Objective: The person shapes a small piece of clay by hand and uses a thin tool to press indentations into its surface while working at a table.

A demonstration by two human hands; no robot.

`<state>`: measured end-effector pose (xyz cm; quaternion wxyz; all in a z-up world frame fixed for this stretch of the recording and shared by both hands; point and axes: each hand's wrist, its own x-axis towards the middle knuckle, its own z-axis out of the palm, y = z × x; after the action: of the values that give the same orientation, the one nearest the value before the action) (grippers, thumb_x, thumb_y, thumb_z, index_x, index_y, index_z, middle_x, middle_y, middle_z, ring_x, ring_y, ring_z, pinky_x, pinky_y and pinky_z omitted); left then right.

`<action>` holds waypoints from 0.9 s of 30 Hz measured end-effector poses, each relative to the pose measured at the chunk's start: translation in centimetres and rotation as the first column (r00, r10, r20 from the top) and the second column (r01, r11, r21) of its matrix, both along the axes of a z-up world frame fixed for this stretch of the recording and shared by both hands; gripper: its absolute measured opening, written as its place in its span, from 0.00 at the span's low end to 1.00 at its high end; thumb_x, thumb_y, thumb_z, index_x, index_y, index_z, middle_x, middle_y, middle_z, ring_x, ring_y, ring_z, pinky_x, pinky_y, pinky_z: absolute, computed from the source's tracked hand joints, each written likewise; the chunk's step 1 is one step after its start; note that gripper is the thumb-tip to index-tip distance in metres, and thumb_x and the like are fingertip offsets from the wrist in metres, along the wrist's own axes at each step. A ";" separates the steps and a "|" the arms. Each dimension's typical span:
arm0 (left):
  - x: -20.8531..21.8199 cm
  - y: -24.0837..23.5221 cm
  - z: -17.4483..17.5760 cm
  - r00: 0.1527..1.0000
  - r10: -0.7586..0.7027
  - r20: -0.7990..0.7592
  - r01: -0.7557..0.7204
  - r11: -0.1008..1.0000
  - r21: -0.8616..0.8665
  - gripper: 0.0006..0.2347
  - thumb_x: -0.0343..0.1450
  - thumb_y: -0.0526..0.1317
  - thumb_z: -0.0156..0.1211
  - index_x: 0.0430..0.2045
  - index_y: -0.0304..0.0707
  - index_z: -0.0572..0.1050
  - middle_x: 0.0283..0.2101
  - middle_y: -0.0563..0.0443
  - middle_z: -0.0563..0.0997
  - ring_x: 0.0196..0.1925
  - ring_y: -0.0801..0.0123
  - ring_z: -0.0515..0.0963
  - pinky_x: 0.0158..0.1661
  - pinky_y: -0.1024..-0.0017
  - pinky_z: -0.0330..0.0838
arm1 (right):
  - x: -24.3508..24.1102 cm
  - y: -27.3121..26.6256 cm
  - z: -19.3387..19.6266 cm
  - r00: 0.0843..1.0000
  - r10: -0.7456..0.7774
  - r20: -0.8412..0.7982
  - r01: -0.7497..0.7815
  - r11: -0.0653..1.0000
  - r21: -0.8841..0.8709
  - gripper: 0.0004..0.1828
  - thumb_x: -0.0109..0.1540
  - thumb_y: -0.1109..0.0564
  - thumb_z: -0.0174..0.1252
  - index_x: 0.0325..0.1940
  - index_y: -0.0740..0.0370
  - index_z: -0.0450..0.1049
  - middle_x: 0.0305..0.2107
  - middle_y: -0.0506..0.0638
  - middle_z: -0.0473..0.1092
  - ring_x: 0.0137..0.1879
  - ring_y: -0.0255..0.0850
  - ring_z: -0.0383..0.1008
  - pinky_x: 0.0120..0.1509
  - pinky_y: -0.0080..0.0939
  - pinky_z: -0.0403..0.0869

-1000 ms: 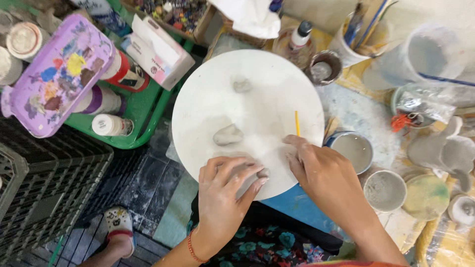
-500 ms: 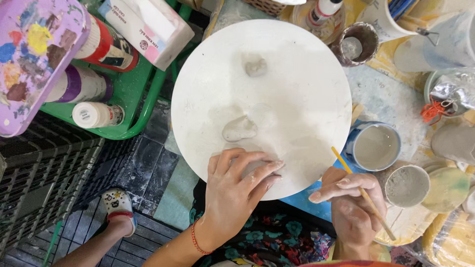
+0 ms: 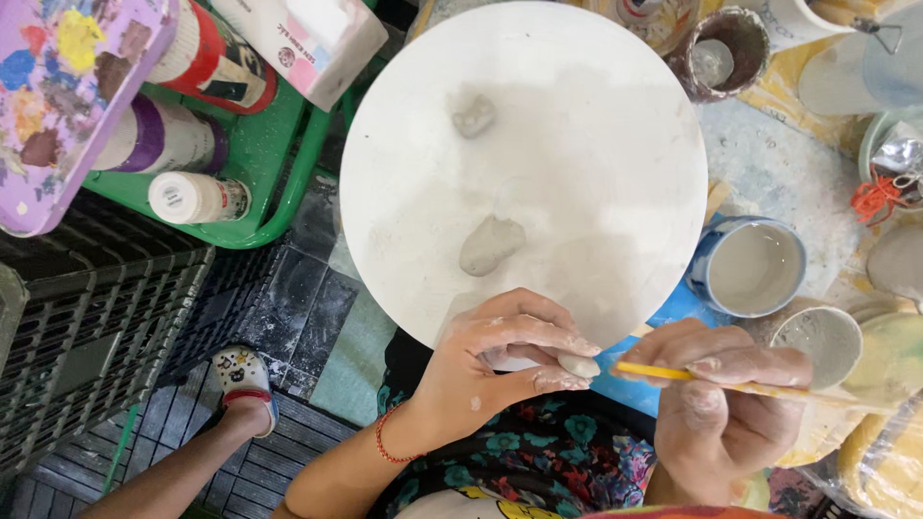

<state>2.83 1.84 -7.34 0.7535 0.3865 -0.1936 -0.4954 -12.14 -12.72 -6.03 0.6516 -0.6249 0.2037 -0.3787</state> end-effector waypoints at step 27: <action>-0.2 -0.1 -0.6 0.983 -0.053 -0.176 0.056 0.998 0.016 0.11 0.71 0.20 0.60 0.48 0.18 0.77 0.54 0.35 0.76 0.54 0.52 0.84 0.55 0.62 0.80 | -0.6 0.3 0.4 0.990 0.113 -0.089 -0.130 0.968 -0.213 0.08 0.72 0.61 0.47 0.48 0.69 0.57 0.35 0.60 0.71 0.42 0.46 0.81 0.58 0.65 0.79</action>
<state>2.59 1.72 -7.95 0.7498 0.3436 -0.1319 -0.5499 -12.71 -12.42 -5.60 0.5927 -0.7180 0.1472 -0.3339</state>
